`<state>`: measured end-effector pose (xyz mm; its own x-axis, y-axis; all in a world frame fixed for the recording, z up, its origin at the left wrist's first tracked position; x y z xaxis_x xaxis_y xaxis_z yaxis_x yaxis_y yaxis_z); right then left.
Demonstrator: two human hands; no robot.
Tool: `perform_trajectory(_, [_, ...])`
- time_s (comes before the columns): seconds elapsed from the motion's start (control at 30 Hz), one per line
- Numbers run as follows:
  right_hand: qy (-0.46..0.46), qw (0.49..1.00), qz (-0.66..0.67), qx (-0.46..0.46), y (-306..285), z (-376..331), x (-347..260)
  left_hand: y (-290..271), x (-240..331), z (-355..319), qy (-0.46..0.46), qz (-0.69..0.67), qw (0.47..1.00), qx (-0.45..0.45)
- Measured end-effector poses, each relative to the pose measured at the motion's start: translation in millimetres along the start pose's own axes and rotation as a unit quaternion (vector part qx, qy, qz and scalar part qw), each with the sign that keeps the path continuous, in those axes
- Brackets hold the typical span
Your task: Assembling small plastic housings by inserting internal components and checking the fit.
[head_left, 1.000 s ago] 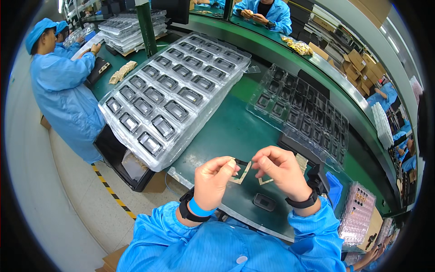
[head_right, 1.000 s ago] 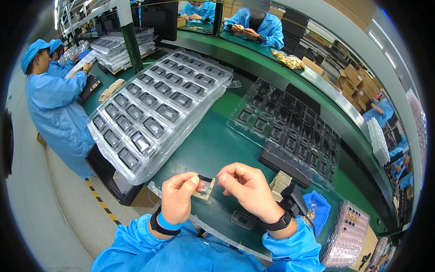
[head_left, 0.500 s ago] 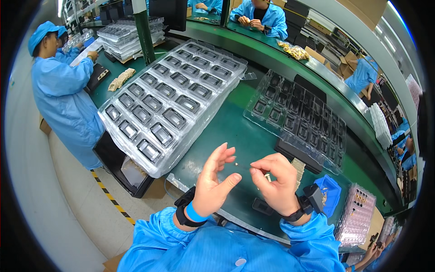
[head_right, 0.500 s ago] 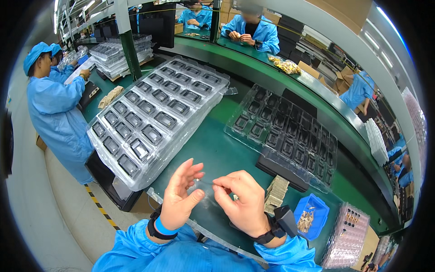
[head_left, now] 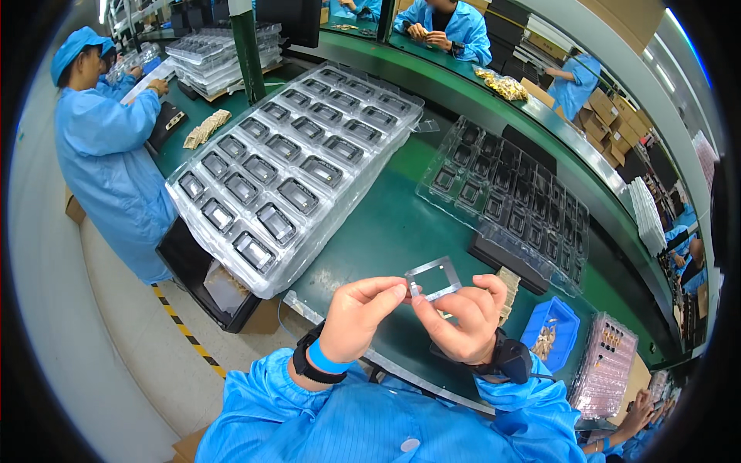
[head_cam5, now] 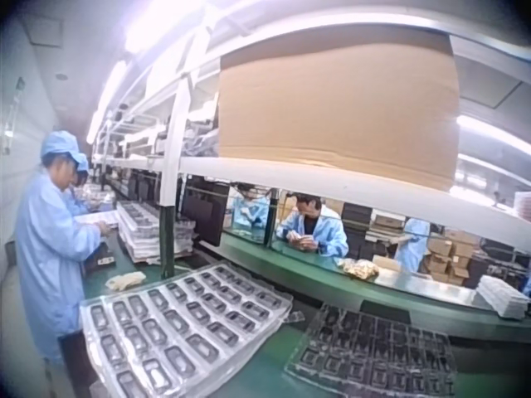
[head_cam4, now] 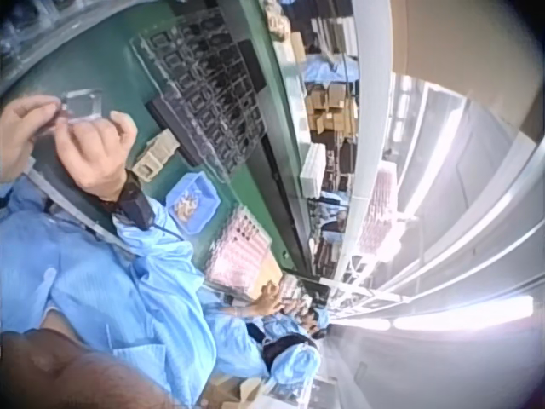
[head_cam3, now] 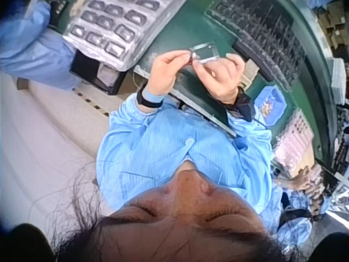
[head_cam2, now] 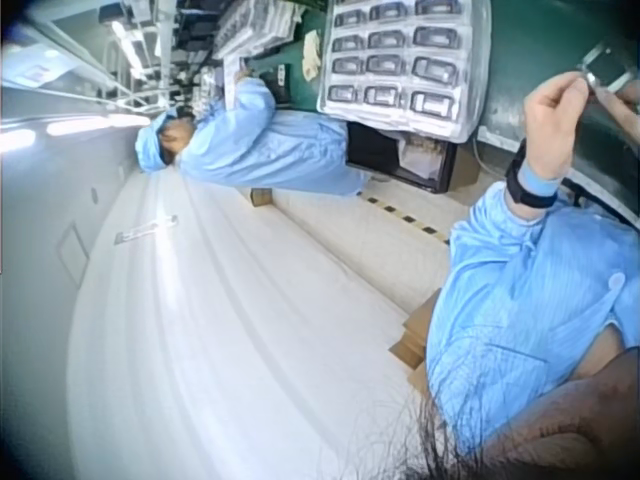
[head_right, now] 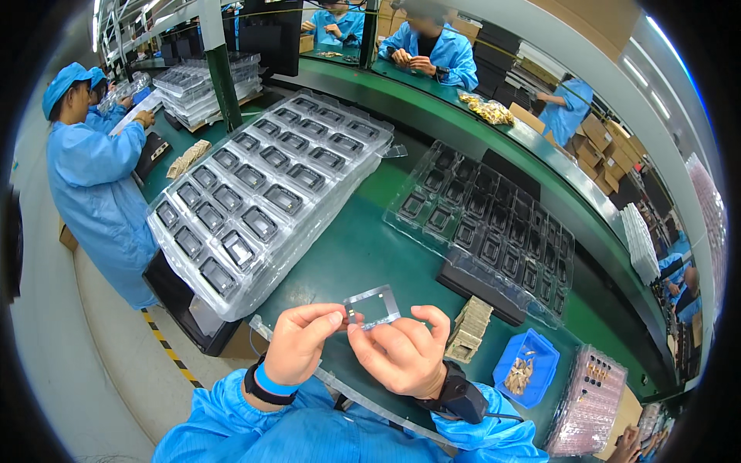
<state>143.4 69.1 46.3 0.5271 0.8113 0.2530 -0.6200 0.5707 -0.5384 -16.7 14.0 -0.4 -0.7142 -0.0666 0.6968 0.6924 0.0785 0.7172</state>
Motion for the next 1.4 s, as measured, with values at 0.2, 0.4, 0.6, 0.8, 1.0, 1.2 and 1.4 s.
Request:
perform_trajectory(0.2, [-0.016,1.000,0.008,0.008,1.6,-4.0,-3.4,1.9,-1.1,-1.9,-0.011,-0.029,1.000,0.004])
perform_trajectory(0.4, [0.002,0.998,0.067,-0.014,-2.0,-8.9,-0.6,1.1,-1.3,-2.5,0.007,0.001,1.000,-0.004])
perform_trajectory(0.6, [0.393,0.854,0.315,-0.128,-8.2,14.6,10.2,2.0,1.1,-4.7,0.013,0.064,0.998,0.007])
perform_trajectory(0.8, [0.490,0.666,0.511,-0.236,-4.0,-0.4,18.0,6.3,0.3,-7.1,-0.015,0.070,0.997,-0.006])
perform_trajectory(1.0, [0.501,0.676,0.503,-0.198,-3.5,0.6,12.8,13.9,-0.4,-6.9,-0.008,0.111,0.993,0.035])
perform_trajectory(1.2, [0.510,0.657,0.516,-0.204,-5.0,-0.4,14.0,9.0,1.6,-3.6,0.021,0.093,0.995,-0.007])
perform_trajectory(1.4, [0.515,0.637,0.536,-0.204,-5.4,1.5,14.1,6.4,0.1,-4.6,0.034,0.162,0.986,-0.004])
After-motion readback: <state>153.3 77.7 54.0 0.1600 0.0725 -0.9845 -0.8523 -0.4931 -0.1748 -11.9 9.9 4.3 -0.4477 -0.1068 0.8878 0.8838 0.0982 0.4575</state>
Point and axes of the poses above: each hand's wrist, its own z-axis towards the middle knuckle, its own y-axis out of the palm, x = y × z, the point moved 1 cm from there along z, towards the middle knuckle, and after that the axes turned 9 degrees about -z, right-handed, at the moved point
